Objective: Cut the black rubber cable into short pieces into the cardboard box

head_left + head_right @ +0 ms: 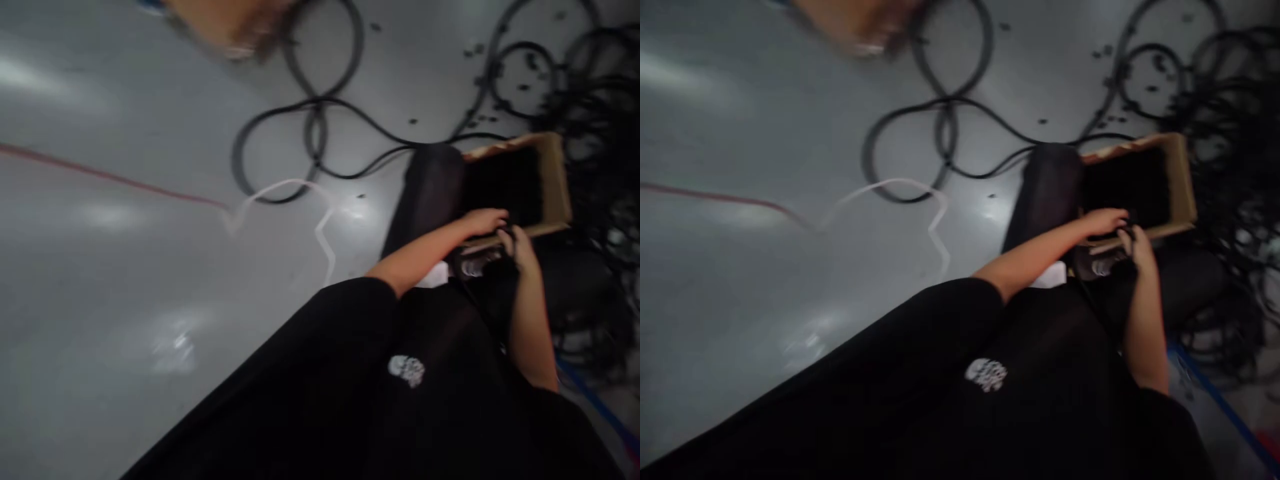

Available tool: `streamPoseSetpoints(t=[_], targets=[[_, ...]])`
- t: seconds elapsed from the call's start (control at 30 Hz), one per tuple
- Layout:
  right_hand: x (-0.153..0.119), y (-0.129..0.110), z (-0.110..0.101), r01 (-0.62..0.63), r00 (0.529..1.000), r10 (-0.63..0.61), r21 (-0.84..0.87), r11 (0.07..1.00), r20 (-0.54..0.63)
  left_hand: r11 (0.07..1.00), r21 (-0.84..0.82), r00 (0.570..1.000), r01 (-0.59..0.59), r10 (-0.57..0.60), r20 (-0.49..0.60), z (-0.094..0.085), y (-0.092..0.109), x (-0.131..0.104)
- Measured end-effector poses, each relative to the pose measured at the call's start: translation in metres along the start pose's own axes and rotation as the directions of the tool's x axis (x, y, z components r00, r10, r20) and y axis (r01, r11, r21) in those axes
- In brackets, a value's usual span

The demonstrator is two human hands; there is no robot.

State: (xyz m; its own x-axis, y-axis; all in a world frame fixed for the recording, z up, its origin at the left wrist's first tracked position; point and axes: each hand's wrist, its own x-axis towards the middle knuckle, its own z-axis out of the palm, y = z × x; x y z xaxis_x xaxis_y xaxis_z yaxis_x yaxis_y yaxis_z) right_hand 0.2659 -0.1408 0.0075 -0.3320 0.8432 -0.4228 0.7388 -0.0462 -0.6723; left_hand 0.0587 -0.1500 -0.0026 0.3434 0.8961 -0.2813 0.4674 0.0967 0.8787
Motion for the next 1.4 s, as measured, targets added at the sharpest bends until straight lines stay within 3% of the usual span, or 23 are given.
streamPoseSetpoints(t=[0.1,0.2,0.33,0.63,0.77,0.93,1.13,1.4], targets=[[-0.004,-0.01,0.0,-0.1,0.995,0.098,0.072,0.992,0.033,0.977,0.128,0.984,0.172,-0.176,0.022,-0.004,0.001,-0.007],[0.0,-0.001,0.002,-0.122,0.992,0.119,0.08,0.989,0.038,0.965,0.196,0.985,0.172,-0.17,-0.027,-0.007,-0.007,-0.005],[-0.008,0.01,0.008,-0.095,0.995,0.09,0.101,0.99,0.046,0.949,0.229,0.976,0.215,-0.198,-0.096,-0.008,-0.001,-0.014],[-0.009,0.017,0.018,-0.097,0.994,0.093,0.06,0.993,0.065,0.91,0.3,0.958,0.287,-0.272,-0.09,-0.012,0.01,-0.017],[-0.006,0.021,0.023,-0.107,0.992,0.103,0.046,0.993,0.075,0.919,0.322,0.974,0.227,-0.219,-0.06,-0.004,-0.004,-0.013],[-0.009,0.017,0.018,-0.107,0.993,0.103,0.086,0.99,0.052,0.973,0.223,0.993,0.06,-0.08,0.082,0.001,-0.024,-0.006],[-0.016,0.014,0.016,-0.173,0.982,0.166,0.077,0.982,0.091,0.904,0.411,0.944,0.117,-0.229,0.236,-0.007,-0.03,-0.001],[-0.018,0.0,0.021,-0.112,0.992,0.105,0.114,0.987,0.066,0.866,0.5,0.984,0.026,-0.111,0.142,-0.007,-0.006,-0.016]])
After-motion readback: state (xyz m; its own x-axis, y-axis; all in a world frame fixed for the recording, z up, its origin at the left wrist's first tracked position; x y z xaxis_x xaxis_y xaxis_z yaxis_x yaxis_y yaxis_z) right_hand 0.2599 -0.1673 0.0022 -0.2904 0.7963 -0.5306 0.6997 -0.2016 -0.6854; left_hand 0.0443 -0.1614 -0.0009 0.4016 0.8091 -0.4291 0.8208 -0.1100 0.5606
